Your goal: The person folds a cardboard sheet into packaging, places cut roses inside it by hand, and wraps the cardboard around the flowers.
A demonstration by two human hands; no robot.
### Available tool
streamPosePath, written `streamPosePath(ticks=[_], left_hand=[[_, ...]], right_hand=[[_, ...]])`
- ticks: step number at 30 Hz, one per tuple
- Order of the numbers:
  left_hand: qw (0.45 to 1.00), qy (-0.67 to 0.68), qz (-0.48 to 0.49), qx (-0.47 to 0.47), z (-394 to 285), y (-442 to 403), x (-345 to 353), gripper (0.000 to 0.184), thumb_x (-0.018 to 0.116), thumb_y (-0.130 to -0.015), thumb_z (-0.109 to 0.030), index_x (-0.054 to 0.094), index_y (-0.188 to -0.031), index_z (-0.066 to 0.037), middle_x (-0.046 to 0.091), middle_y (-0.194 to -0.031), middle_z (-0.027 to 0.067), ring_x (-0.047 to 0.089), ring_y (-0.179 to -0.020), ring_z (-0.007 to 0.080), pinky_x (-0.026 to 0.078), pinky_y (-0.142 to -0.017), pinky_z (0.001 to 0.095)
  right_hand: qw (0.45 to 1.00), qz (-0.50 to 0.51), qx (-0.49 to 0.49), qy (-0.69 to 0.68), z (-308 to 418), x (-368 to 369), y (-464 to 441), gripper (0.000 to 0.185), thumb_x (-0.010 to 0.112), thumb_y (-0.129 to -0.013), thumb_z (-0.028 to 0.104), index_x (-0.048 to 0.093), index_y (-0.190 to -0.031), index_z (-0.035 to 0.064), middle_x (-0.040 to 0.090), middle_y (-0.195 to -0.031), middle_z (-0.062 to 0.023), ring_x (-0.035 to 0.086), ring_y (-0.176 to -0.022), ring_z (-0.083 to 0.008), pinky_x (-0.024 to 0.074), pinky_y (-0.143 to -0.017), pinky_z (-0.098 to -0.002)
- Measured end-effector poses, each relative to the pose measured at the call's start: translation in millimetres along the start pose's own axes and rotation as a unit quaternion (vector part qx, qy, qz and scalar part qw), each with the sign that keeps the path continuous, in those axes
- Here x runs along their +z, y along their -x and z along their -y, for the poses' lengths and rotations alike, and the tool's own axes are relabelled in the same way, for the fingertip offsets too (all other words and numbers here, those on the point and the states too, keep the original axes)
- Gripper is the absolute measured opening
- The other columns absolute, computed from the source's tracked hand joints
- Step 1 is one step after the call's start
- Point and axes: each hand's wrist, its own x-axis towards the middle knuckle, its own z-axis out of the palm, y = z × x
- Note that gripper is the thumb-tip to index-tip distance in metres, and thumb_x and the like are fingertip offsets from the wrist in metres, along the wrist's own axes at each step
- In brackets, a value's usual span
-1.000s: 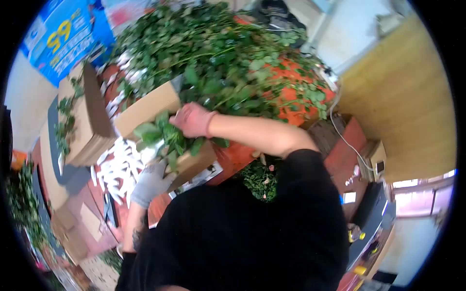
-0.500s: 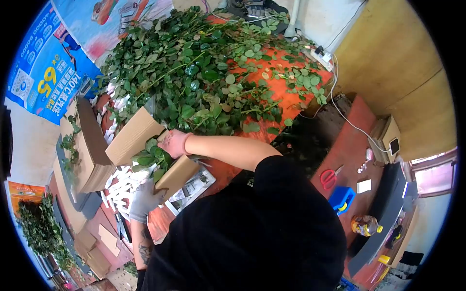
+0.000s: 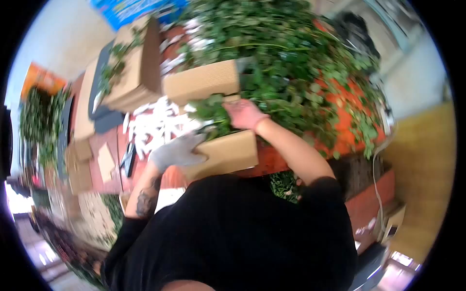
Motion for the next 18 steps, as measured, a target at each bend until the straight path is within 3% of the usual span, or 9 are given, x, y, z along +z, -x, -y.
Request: streamPosePath(ticks=[1,2,3,5,7,9,15,17,18], left_hand=[[0.999,0.018,-0.023,0.03,10,-2,14,0.054,0.059,-0.078,-0.036,0.052,-0.117,0.0,0.059,-0.099,0.0241,0.056,-0.097,0.0378,0.044,-0.085,0.0433],[0.999,0.003,-0.03,0.032,16,-6,18,0.046,0.056,-0.08,-0.031,0.053,-0.115,-0.001,0.061,-0.098,0.0229,0.058,-0.096,0.0365,0.045,-0.084,0.0433],[0.999,0.018,-0.032,0.029,21,-6,21,0.046,0.056,-0.08,-0.031,0.053,-0.115,-0.001,0.061,-0.098,0.0229,0.058,-0.096,0.0365,0.045,-0.084,0.0433],[0.999,0.02,-0.04,-0.003,15,-6,23,0.036,0.054,-0.082,-0.028,0.055,-0.106,-0.001,0.062,-0.092,0.0209,0.06,-0.091,0.0347,0.046,-0.081,0.0431],[0.999,0.024,-0.043,-0.01,10,-3,21,0.029,0.053,-0.083,-0.027,0.054,-0.097,-0.001,0.063,-0.088,0.0195,0.062,-0.087,0.034,0.047,-0.078,0.0431],[0.997,0.012,-0.077,0.029,18,-3,25,0.027,0.053,-0.083,-0.027,0.052,-0.093,-0.002,0.064,-0.087,0.0188,0.062,-0.086,0.0338,0.047,-0.075,0.0436],[0.995,0.044,-0.09,0.025,18,5,24,0.034,0.051,-0.083,-0.026,0.054,-0.108,-0.003,0.064,-0.09,0.0178,0.062,-0.088,0.033,0.048,-0.075,0.0446],[0.994,0.056,-0.095,0.013,19,1,27,0.033,0.051,-0.083,-0.026,0.054,-0.106,-0.003,0.064,-0.091,0.0182,0.062,-0.088,0.0332,0.047,-0.076,0.0448],[0.996,0.058,-0.066,0.006,18,1,22,0.032,0.051,-0.083,-0.025,0.054,-0.105,-0.003,0.064,-0.091,0.0187,0.062,-0.088,0.033,0.047,-0.076,0.0447]], right_hand=[[0.997,0.074,0.023,0.004,6,-12,2,0.056,0.049,-0.07,0.013,0.048,-0.123,-0.0045,0.065,-0.085,-0.0155,0.063,-0.083,-0.0239,0.0467,-0.077,-0.0341],[0.997,0.069,0.022,0.006,6,-17,-2,0.059,0.05,-0.069,0.013,0.046,-0.125,-0.0064,0.065,-0.084,-0.0159,0.062,-0.082,-0.0249,0.0464,-0.076,-0.0347],[0.991,0.126,0.044,-0.018,11,-27,-5,0.063,0.051,-0.069,0.014,0.043,-0.128,-0.0057,0.065,-0.089,-0.0187,0.062,-0.088,-0.0272,0.0461,-0.081,-0.0356],[0.993,0.108,0.045,-0.027,5,-23,-4,0.065,0.051,-0.07,0.014,0.04,-0.132,-0.0045,0.063,-0.099,-0.0228,0.06,-0.097,-0.0295,0.0443,-0.088,-0.0364],[0.965,0.233,0.091,-0.074,11,-53,-16,0.066,0.049,-0.071,0.013,0.038,-0.133,-0.004,0.059,-0.112,-0.0226,0.056,-0.107,-0.0296,0.0417,-0.095,-0.0361],[0.975,0.213,0.057,-0.04,5,-61,-21,0.064,0.048,-0.071,0.013,0.039,-0.132,-0.0038,0.058,-0.115,-0.0215,0.055,-0.108,-0.0297,0.0418,-0.095,-0.0356],[0.964,0.237,0.087,0.089,30,-136,-23,0.058,0.05,-0.073,0.014,0.045,-0.129,-0.0001,0.06,-0.109,-0.0165,0.057,-0.104,-0.027,0.0438,-0.091,-0.0341],[0.97,0.187,0.037,0.148,38,-139,-25,0.059,0.052,-0.072,0.016,0.044,-0.129,-0.0001,0.057,-0.115,-0.0158,0.055,-0.107,-0.0272,0.0429,-0.091,-0.0341],[0.979,0.169,0.016,0.112,33,-124,-26,0.063,0.055,-0.07,0.015,0.043,-0.13,0.0003,0.053,-0.121,-0.0168,0.051,-0.113,-0.031,0.039,-0.096,-0.0378]])
